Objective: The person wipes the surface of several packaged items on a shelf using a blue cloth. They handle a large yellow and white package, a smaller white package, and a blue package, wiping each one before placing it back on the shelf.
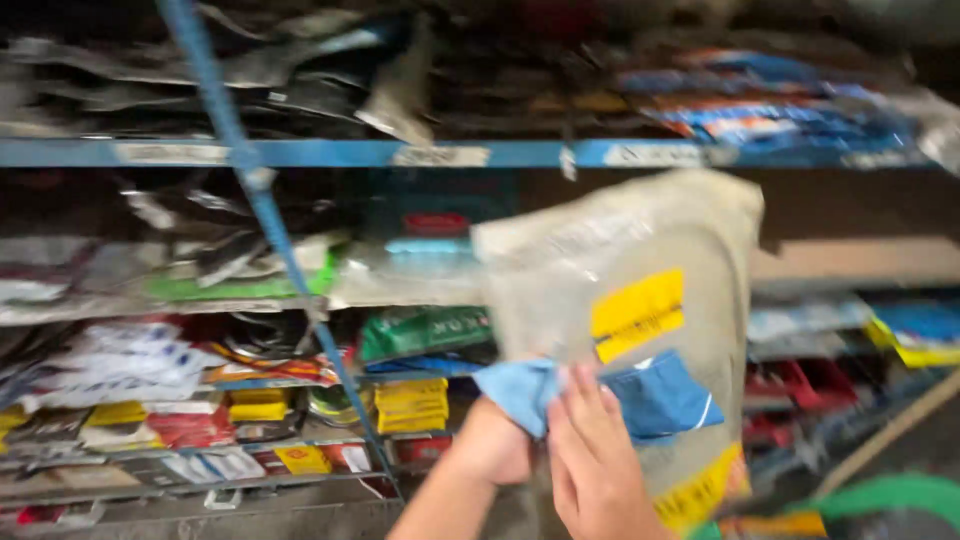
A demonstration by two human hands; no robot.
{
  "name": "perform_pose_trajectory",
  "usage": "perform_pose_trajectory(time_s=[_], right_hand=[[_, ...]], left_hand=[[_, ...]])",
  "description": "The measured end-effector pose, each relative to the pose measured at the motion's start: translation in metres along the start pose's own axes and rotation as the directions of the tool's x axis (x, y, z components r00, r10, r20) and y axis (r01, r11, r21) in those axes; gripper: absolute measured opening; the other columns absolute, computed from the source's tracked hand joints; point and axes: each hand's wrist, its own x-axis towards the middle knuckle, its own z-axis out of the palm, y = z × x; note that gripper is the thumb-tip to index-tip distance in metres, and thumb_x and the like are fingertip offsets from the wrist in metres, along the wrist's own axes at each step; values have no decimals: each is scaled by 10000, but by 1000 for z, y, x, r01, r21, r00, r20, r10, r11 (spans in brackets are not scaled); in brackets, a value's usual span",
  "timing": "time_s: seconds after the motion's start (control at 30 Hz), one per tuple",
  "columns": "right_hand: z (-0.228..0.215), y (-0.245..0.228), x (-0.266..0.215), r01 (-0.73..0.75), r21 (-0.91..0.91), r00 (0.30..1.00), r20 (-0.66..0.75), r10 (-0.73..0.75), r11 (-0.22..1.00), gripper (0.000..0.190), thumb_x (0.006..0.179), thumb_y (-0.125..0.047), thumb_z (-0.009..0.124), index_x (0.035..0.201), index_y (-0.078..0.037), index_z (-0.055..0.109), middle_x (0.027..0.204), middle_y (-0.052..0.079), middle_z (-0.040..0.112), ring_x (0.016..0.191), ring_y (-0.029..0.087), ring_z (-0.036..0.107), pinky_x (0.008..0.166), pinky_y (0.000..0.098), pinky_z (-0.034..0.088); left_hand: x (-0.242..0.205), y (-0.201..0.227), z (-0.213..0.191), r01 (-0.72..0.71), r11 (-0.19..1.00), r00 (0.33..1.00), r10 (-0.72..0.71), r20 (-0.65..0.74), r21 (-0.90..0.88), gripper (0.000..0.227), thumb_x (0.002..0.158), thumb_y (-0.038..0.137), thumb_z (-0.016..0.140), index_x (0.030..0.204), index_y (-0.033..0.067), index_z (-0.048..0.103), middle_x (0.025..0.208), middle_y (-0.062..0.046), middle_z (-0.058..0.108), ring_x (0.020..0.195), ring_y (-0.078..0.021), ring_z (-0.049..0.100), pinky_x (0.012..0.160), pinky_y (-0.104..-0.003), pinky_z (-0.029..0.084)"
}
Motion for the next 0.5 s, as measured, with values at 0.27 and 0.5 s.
perform_pose_trajectory(time_s=[0.27, 0.5], right_hand=[[-10, 2, 19, -24, -76, 995, -97, 17, 997, 401, 870, -31, 554, 1259, 64, 562, 1398, 271, 529, 1384, 481, 476, 1236, 626, 240], [2, -19, 16, -29, -101, 997, -73, 22, 994, 542, 973, -99, 558, 1451, 133, 446, 1560, 332, 404, 1505, 515, 347, 1264, 631, 192]], left_hand=[[2, 51, 10, 9, 999, 999, -11, -34, -31, 205, 1010, 86, 531, 1203, 44, 590, 1073, -89, 644, 882, -169, 582, 748, -305, 462], [-7, 54, 40, 89, 996, 988, -89, -127, -2, 511, 1002, 300, 501, 1443, 45, 541, 1366, -156, 631, 1142, -346, 612, 936, -473, 487]])
